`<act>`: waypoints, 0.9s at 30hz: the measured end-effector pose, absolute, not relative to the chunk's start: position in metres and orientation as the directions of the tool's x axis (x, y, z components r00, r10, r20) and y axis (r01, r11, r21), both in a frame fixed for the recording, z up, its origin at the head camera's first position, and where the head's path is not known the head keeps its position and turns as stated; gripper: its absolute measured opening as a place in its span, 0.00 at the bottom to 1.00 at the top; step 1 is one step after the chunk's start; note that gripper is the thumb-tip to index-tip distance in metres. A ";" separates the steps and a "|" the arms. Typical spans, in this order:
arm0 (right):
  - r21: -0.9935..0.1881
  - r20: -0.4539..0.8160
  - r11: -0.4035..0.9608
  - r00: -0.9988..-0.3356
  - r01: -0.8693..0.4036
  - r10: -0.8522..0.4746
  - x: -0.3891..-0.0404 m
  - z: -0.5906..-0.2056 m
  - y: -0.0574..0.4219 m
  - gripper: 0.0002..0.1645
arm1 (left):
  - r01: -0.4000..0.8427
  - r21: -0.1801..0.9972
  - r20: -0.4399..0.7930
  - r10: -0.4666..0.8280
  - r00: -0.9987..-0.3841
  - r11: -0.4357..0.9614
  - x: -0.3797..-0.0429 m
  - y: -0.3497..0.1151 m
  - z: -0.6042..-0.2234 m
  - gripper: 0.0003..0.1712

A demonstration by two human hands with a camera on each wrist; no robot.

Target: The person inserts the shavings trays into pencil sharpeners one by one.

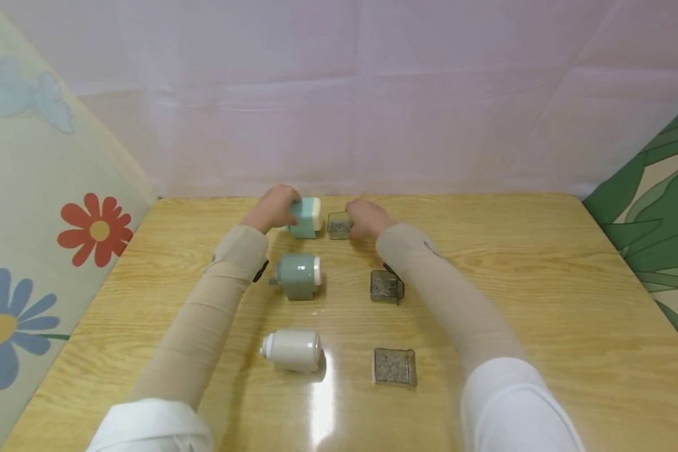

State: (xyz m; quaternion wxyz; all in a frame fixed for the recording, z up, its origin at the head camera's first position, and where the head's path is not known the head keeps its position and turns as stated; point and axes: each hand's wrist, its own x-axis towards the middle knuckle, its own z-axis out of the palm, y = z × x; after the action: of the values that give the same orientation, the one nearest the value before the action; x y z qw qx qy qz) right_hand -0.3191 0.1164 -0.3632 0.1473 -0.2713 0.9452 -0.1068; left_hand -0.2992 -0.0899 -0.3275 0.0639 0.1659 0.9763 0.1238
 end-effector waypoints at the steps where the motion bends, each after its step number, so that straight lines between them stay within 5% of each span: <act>1: -0.283 -0.222 0.829 -0.808 -0.482 -0.546 -0.319 -0.363 0.115 0.41 | 0.307 0.264 -0.083 0.339 -0.937 0.914 -0.299 -0.090 -0.327 0.23; 27: -0.234 -0.247 0.838 -0.804 -0.492 -0.541 -0.319 -0.362 0.100 0.40 | 0.315 0.251 -0.069 0.342 -0.937 0.915 -0.298 -0.089 -0.328 0.21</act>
State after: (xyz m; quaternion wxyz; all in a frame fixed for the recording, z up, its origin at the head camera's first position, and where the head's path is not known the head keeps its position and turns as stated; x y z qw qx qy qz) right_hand -0.3192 0.0999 -0.3622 0.1535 -0.2731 0.9464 -0.0794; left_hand -0.2978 -0.0888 -0.3276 0.0557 0.1682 0.9770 0.1191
